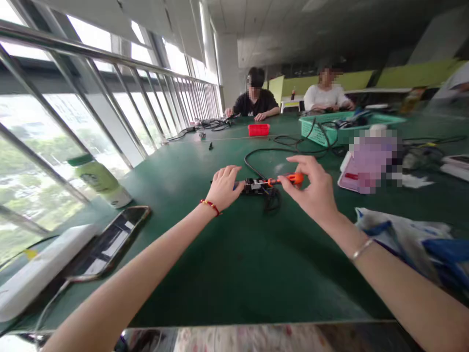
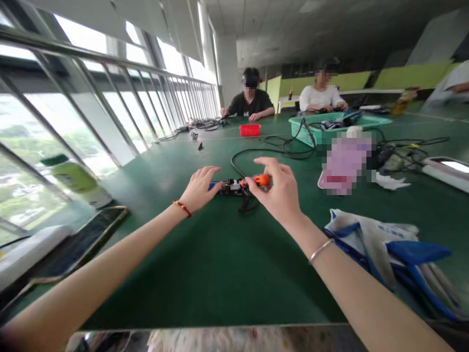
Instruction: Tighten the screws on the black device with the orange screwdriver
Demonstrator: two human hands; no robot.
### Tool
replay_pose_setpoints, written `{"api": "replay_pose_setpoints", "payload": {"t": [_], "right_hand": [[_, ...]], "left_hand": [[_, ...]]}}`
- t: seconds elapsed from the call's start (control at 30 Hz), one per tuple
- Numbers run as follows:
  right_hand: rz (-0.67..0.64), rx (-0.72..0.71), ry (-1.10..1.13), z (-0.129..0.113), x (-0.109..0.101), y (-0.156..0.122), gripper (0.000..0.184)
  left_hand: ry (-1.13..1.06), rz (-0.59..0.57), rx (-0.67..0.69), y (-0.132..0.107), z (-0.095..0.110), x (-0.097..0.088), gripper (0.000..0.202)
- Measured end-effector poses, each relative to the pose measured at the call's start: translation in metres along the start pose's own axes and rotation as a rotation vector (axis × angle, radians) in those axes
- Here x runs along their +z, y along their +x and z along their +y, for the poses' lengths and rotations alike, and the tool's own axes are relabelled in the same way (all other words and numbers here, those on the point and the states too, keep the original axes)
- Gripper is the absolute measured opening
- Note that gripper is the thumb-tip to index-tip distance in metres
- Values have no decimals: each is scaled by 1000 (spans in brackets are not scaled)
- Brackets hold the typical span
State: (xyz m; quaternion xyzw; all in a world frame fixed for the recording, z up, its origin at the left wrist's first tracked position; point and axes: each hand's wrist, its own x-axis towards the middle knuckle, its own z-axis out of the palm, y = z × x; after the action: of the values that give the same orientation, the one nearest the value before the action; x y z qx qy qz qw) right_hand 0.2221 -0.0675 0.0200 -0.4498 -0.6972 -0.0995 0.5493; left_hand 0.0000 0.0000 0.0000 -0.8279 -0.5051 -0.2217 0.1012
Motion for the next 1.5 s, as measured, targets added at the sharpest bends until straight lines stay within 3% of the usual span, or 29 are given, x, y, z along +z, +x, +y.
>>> {"api": "replay_pose_setpoints", "payload": {"t": [0.1, 0.2, 0.3, 0.5, 0.7, 0.87, 0.97, 1.13, 1.33, 1.5], "right_hand": [[5, 17, -35, 4, 2, -2, 18], [36, -20, 6, 5, 1, -2, 27], [42, -81, 41, 4, 0, -1, 36], [-20, -18, -48, 2, -2, -2, 19], [15, -96, 70, 2, -1, -1, 38], [-104, -4, 34, -7, -3, -2, 20], [-125, 71, 36, -8, -3, -3, 21], [-49, -27, 67, -3, -2, -2, 37], [-143, -17, 8, -3, -1, -3, 18], [-57, -95, 65, -3, -1, -3, 34]], "left_hand": [[15, -48, -30, -3, 0, 23, 42], [35, -64, -7, -6, -1, 33, 40], [43, -64, 16, -9, -2, 32, 38], [62, -69, 12, -9, -1, 28, 37], [56, -67, 18, -9, -1, 29, 36], [50, -61, 11, -9, -1, 28, 35], [57, -65, 12, -9, 0, 28, 35], [75, -64, 18, -9, -1, 30, 36], [65, -65, 18, -9, -2, 29, 37], [59, -68, 15, -9, -1, 28, 37]]}}
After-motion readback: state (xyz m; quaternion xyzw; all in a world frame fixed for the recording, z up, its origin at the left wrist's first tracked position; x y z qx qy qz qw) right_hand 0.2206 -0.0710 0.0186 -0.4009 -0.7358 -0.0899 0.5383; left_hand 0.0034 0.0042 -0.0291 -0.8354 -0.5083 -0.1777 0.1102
